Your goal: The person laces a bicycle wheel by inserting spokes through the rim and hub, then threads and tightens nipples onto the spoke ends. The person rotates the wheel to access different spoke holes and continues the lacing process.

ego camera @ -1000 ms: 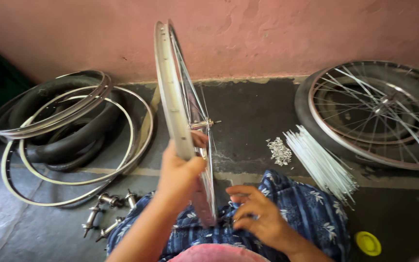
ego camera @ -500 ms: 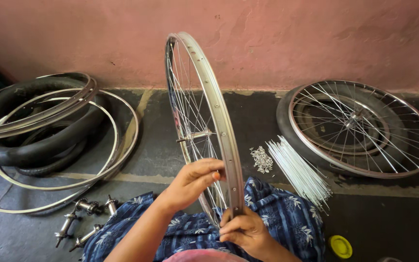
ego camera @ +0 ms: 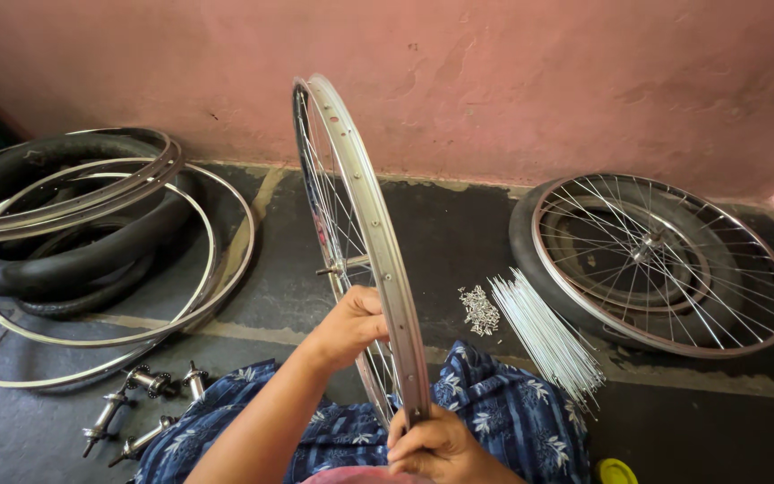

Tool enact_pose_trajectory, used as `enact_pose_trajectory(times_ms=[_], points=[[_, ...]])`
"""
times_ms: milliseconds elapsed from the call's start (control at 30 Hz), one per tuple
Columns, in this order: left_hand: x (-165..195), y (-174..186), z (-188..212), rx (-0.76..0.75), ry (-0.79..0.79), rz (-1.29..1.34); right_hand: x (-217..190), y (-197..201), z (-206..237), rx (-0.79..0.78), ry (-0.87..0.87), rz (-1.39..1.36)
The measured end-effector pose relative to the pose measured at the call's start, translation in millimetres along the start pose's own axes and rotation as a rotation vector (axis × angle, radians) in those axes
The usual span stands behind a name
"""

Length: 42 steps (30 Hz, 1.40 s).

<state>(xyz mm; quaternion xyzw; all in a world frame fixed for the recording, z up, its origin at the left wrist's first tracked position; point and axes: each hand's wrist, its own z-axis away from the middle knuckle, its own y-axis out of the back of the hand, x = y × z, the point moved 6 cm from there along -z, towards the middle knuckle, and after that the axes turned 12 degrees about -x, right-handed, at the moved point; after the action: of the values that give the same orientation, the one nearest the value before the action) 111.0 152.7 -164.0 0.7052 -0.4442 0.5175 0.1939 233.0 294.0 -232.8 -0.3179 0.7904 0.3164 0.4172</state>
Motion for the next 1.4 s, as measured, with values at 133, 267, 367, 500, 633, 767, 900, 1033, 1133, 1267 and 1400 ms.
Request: enact_pose_trajectory(times_ms=[133,267,367,500,633,767,900,1033,1133,1267,1400], points=[[-7,-3,15,0.082,-0.03,0.031,-3,-6,-1,0.002,0.004,0.022],[-8,-2,19,0.129,-0.047,0.101,-15,-1,3,0.004,-0.049,0.114],[-5,-1,20,0.134,-0.039,0.144,-43,25,6,0.108,-0.026,0.306],[-3,-4,21,0.129,-0.061,0.155,-86,64,11,0.508,-0.088,0.422],[-8,-4,18,0.159,-0.065,0.178,-129,58,-19,0.661,-0.023,0.653],[-13,-5,15,0.154,-0.102,0.236,-157,40,-70,0.607,0.066,0.943],[-16,-5,15,0.172,-0.122,0.271,-169,30,-95,0.594,0.044,1.178],[-17,-6,15,0.165,-0.123,0.288,-170,24,-103,0.562,-0.015,1.274],[-16,-7,13,0.161,-0.137,0.294,-170,18,-109,0.54,-0.019,1.356],[-15,-7,14,0.2,-0.136,0.293,-168,18,-113,0.548,0.011,1.369],[-15,-9,15,0.197,-0.139,0.274,-170,22,-106,0.583,0.068,1.283]])
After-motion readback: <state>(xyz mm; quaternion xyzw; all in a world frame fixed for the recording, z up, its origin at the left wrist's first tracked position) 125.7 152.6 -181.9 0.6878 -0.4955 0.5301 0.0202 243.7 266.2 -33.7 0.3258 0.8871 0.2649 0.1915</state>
